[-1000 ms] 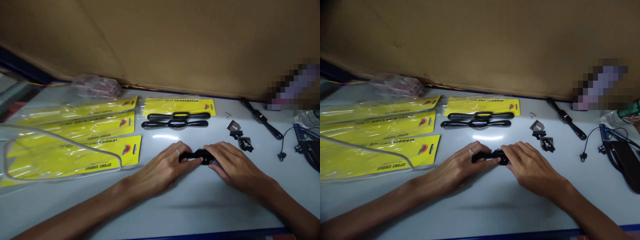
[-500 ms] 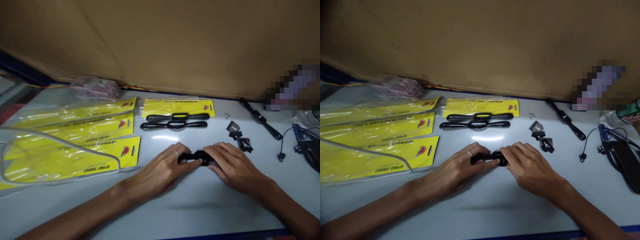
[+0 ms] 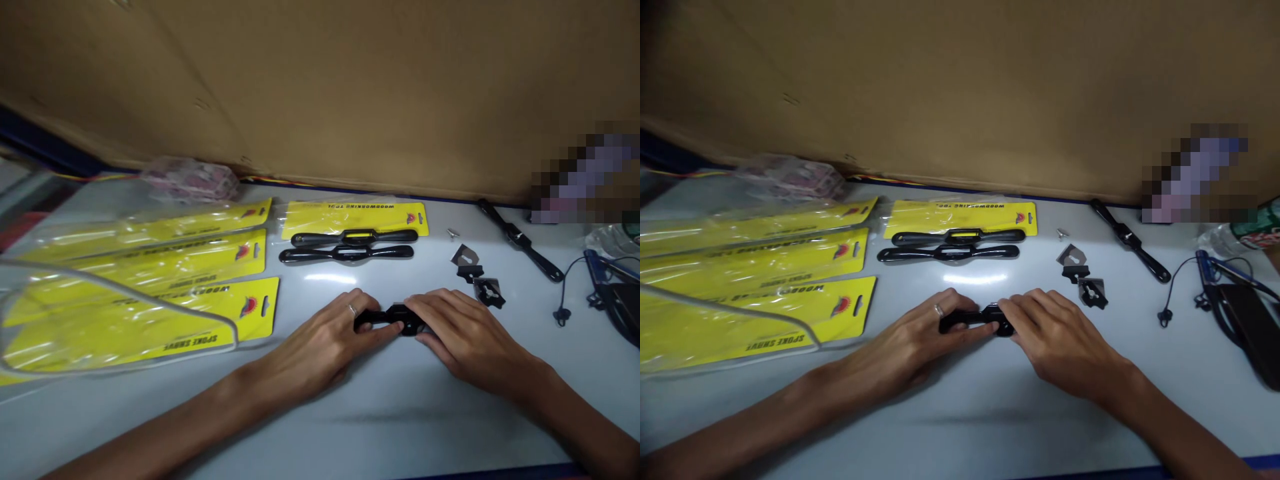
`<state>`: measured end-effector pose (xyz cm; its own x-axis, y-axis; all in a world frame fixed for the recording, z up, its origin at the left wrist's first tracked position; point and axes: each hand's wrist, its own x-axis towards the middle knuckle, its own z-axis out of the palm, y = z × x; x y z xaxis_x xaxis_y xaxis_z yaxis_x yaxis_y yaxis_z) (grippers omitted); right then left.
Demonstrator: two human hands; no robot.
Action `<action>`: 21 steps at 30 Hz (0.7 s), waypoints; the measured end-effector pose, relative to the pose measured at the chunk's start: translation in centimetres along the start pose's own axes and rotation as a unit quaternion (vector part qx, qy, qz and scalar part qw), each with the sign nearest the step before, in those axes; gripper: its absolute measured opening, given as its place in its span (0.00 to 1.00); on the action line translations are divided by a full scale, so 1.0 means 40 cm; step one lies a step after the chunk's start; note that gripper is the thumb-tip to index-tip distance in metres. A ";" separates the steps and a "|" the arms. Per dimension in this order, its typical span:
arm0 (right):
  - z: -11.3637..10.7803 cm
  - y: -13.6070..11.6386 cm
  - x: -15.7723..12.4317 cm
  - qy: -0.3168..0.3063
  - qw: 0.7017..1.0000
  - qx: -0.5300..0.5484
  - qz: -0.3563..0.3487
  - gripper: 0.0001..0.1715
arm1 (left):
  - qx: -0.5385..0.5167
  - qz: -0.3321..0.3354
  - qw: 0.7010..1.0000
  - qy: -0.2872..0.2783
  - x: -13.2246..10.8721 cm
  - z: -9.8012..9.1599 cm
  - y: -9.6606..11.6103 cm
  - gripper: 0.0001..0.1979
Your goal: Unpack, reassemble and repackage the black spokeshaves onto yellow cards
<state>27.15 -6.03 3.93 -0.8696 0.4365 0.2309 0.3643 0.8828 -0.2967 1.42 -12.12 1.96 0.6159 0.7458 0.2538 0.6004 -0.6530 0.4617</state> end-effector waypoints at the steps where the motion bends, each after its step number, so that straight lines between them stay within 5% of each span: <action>1: 0.000 -0.001 0.000 0.000 1.000 0.000 -0.001 0.20 | 0.003 0.000 1.000 0.000 0.000 0.000 0.001 0.30; 6: -0.054 0.004 -0.005 0.054 0.998 -0.011 0.029 0.21 | 0.001 0.002 1.000 0.005 -0.004 0.006 -0.002 0.31; 9: -0.127 0.020 -0.016 0.165 0.978 -0.037 0.126 0.10 | -0.004 -0.001 1.000 0.020 -0.014 0.016 -0.007 0.34; 11: -0.174 0.033 -0.032 0.183 0.963 -0.053 0.190 0.04 | -0.004 -0.009 0.999 0.033 -0.019 0.024 -0.008 0.35; 14: -0.215 0.050 -0.070 0.035 0.971 -0.031 0.234 0.10 | -0.008 -0.026 0.999 0.044 -0.023 0.031 -0.005 0.34; 17: -0.212 0.053 -0.111 -0.160 0.956 -0.008 0.246 0.04 | -0.013 -0.043 0.998 0.046 -0.025 0.033 -0.002 0.33; 21: -0.174 0.040 -0.129 -0.238 0.934 -0.018 0.264 0.13 | -0.011 -0.040 0.998 0.052 -0.027 0.032 -0.004 0.33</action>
<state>34.56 -5.67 8.72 -0.6124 0.6929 -0.3806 0.7878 0.5753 -0.2201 1.31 -12.98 0.52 0.5102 0.8055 0.3015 0.6332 -0.5890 0.5022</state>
